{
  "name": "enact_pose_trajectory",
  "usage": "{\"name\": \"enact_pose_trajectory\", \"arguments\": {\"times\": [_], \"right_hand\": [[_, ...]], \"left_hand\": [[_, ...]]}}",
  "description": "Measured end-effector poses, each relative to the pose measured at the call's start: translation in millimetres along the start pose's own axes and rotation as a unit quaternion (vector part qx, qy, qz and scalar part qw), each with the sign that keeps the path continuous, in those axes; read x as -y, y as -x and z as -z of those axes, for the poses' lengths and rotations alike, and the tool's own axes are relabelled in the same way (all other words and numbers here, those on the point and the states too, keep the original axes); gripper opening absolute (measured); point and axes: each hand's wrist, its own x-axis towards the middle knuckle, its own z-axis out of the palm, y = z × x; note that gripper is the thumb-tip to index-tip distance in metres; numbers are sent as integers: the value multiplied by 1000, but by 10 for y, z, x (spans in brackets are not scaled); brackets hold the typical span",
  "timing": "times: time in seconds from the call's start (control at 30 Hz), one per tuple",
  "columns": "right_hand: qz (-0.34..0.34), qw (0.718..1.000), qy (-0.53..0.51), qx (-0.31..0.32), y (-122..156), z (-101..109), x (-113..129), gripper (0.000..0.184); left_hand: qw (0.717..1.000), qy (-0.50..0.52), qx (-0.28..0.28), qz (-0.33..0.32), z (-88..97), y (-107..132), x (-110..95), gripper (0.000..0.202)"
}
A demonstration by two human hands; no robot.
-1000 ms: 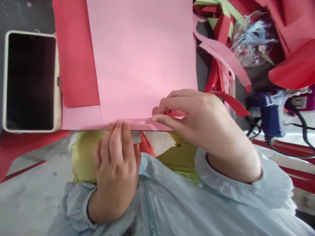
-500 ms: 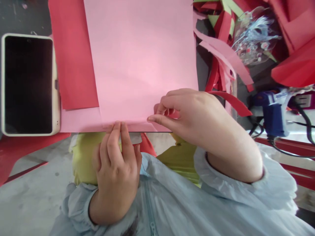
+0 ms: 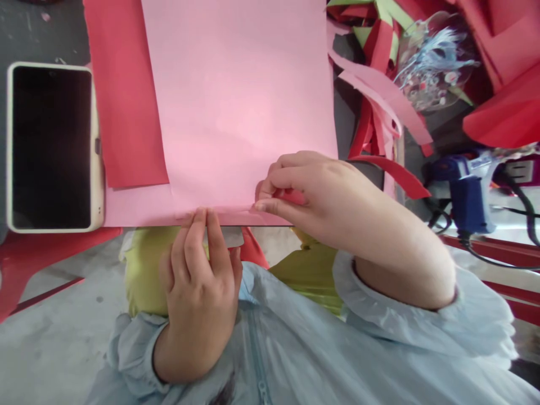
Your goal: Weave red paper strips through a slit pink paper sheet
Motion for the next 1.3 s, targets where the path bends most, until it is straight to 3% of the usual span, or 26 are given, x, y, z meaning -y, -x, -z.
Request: {"name": "enact_pose_trajectory", "arguments": {"times": [0.2,0.37,1.07,1.3], "right_hand": [[-25,999,42,-15,-15,-15,71,19],[-48,994,87,-35,-18,-25,102,19],[-38,988,144,-37,-28,-25,138,22],[-46,989,140,-31,-41,-24,135,19]], "left_hand": [[1000,31,0,4,5,0,4,65],[1000,0,-17,9,-7,-4,-16,64],[999,-36,-2,-28,38,-2,29,62],[999,-47,-20,11,-14,-4,-77,53]]}}
